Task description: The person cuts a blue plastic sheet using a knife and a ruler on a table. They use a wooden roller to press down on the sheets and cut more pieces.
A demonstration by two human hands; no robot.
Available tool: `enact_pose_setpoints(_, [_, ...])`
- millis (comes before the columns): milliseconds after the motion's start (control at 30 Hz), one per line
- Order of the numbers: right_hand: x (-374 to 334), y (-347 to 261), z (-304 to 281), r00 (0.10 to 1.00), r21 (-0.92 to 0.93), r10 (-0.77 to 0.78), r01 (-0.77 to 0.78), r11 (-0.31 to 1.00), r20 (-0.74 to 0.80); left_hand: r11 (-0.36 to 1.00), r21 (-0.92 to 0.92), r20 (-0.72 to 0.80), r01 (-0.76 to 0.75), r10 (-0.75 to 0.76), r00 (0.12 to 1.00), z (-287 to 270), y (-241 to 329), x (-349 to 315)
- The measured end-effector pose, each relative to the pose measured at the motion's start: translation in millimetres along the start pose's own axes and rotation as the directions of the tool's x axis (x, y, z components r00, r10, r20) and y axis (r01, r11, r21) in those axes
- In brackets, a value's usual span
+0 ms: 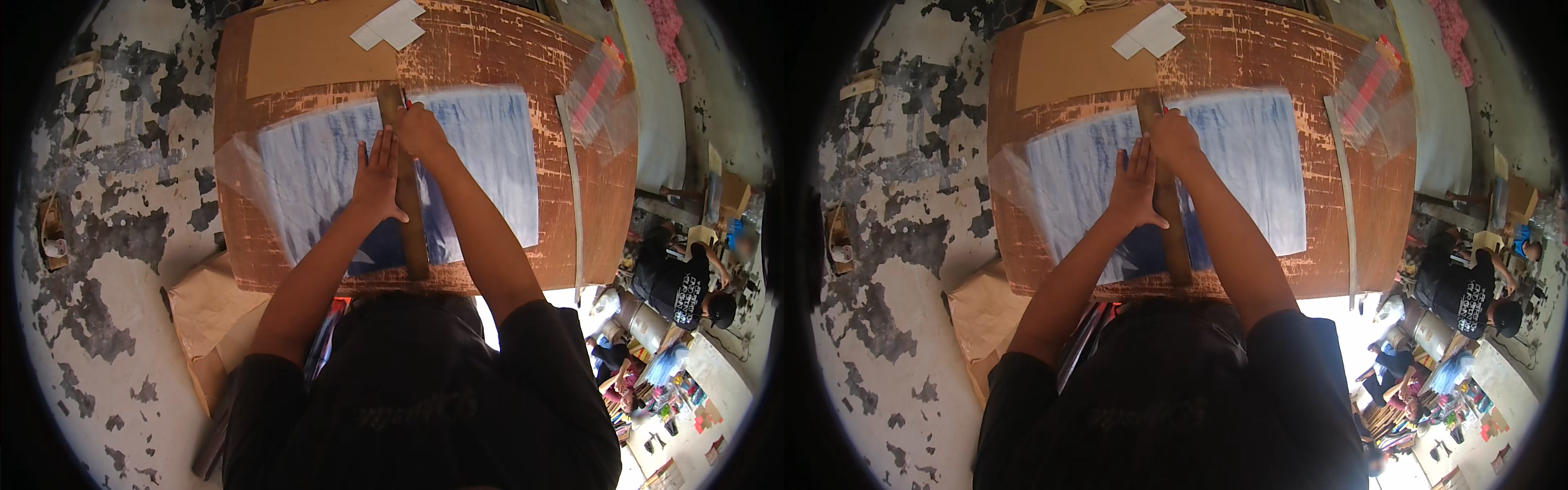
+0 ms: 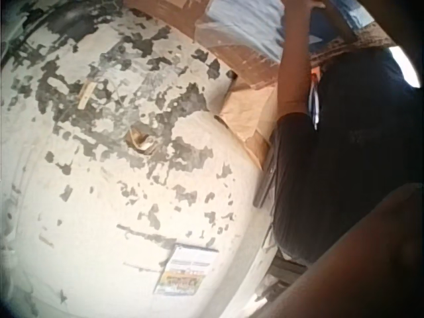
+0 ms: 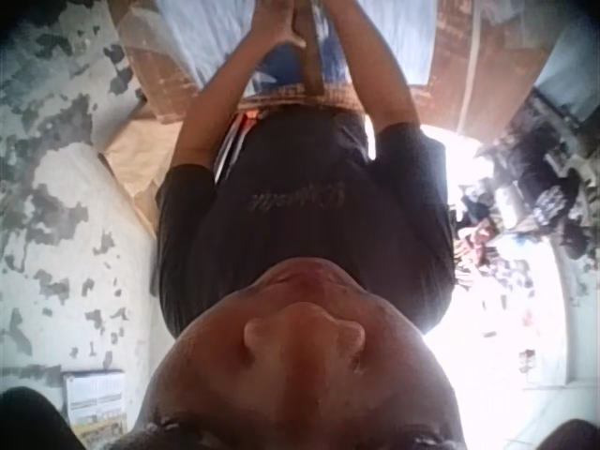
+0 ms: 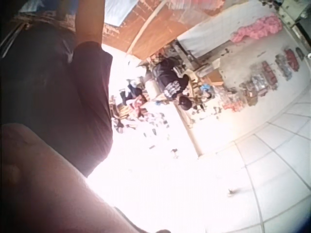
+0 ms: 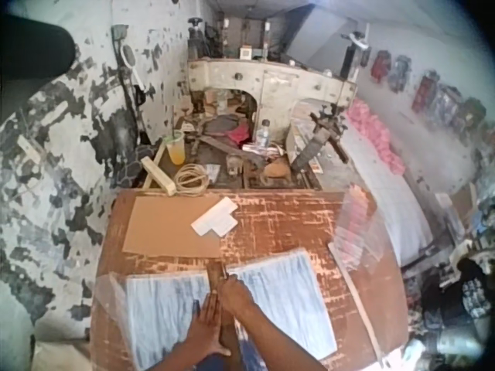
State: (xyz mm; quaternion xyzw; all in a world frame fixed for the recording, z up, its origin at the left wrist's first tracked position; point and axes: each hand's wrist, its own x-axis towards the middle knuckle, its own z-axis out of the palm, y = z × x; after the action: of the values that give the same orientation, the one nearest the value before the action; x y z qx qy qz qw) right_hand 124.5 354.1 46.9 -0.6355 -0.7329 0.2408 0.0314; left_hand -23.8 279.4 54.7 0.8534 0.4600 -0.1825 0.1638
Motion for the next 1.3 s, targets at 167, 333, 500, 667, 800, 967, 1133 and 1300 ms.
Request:
enact_pose_setpoints(167, [14.1,-0.4,-3.5,0.996,-0.052,0.014,-0.010,0.999,0.083,0.998,0.058,0.034,0.005,-0.007,0.999,-8.1,8.5,1.3])
enact_pose_setpoints(333, [20.3,-19.0,-24.6,0.940,0.079,0.171,-0.202,0.976,0.296,0.998,0.067,0.053,0.013,-0.017,0.998,-6.2,5.1,0.3])
enact_pose_setpoints(500, [-20.5,1.4,15.6,0.997,-0.068,-0.004,0.010,0.998,0.078,0.998,0.053,0.030,-0.025,0.023,0.999,-9.3,1.7,3.4])
enact_pose_setpoints(667, [-87.5,-9.0,34.0,0.934,0.205,0.296,-0.336,0.919,0.203,0.999,0.040,0.037,-0.001,0.000,0.999,-8.9,1.2,0.6])
enact_pose_setpoints(800, [-141.8,-21.2,36.2,0.836,0.280,0.447,-0.533,0.799,0.317,1.000,0.014,0.052,0.001,-0.002,0.999,-13.5,1.2,0.7])
enact_pose_setpoints(967, [-158.2,-21.1,4.5,0.784,0.154,0.419,-0.534,0.831,0.458,1.000,0.004,0.030,0.006,-0.006,1.000,-6.4,-3.0,-0.2])
enact_pose_setpoints(1133, [-52.3,-12.6,-24.4,0.930,0.229,0.342,-0.365,0.902,0.133,1.000,0.005,0.012,0.001,-0.001,1.000,-7.2,3.3,2.2])
enact_pose_setpoints(1300, [13.0,-2.6,-15.4,0.952,0.281,0.269,-0.301,0.911,0.147,0.999,-0.036,0.016,0.006,-0.006,1.000,-4.1,-0.3,0.2])
